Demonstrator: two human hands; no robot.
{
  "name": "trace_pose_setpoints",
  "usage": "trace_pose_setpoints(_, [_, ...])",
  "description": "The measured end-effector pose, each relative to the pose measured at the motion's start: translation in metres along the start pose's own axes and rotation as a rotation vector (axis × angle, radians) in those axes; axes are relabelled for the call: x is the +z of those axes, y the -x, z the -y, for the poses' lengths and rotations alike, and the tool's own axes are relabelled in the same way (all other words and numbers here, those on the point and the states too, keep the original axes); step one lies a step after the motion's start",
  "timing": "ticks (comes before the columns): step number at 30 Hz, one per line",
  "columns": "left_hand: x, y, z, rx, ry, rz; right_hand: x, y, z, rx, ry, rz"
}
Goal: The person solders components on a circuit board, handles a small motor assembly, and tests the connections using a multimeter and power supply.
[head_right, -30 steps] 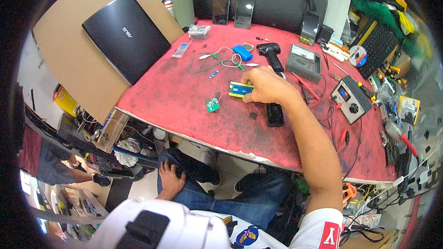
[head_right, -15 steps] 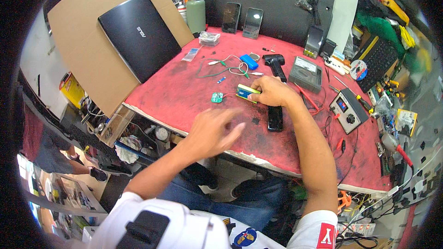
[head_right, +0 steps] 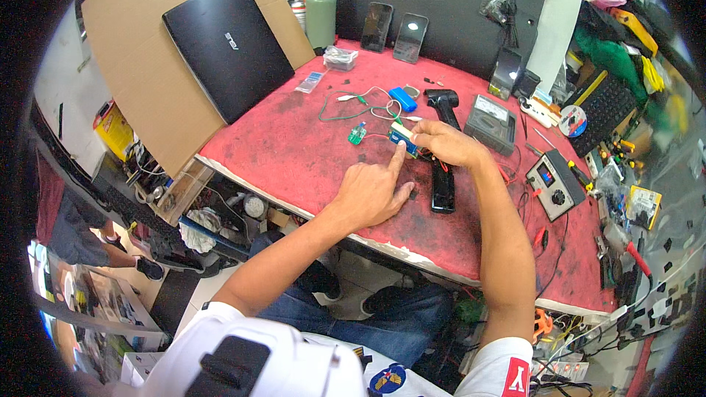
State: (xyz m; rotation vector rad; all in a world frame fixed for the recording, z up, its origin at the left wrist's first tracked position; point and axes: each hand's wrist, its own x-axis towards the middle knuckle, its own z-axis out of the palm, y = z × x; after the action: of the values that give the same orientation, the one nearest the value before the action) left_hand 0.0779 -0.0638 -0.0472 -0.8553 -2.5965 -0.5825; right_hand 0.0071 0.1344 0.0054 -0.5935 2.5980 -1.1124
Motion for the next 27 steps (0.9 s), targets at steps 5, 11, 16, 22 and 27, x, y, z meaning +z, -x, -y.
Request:
trace_pose_setpoints(5, [-0.001,0.002,0.002,0.015,0.015,-0.022,-0.001,-0.001,0.001,-0.015,-0.031,0.008])
trace_pose_setpoints(11, [-0.005,0.002,0.004,-0.048,0.101,-0.204,-0.003,0.000,-0.006,-0.068,0.034,0.086])
trace_pose_setpoints(16, [-0.025,-0.007,0.028,0.050,-0.051,-0.206,-0.001,0.002,0.008,-0.080,0.115,0.167])
trace_pose_setpoints(22, [-0.025,-0.040,0.049,0.199,0.016,0.101,-0.003,0.005,0.008,-0.040,0.076,0.145])
trace_pose_setpoints(27, [-0.036,-0.061,0.075,0.310,0.158,0.101,0.000,0.007,0.013,-0.150,0.168,0.098])
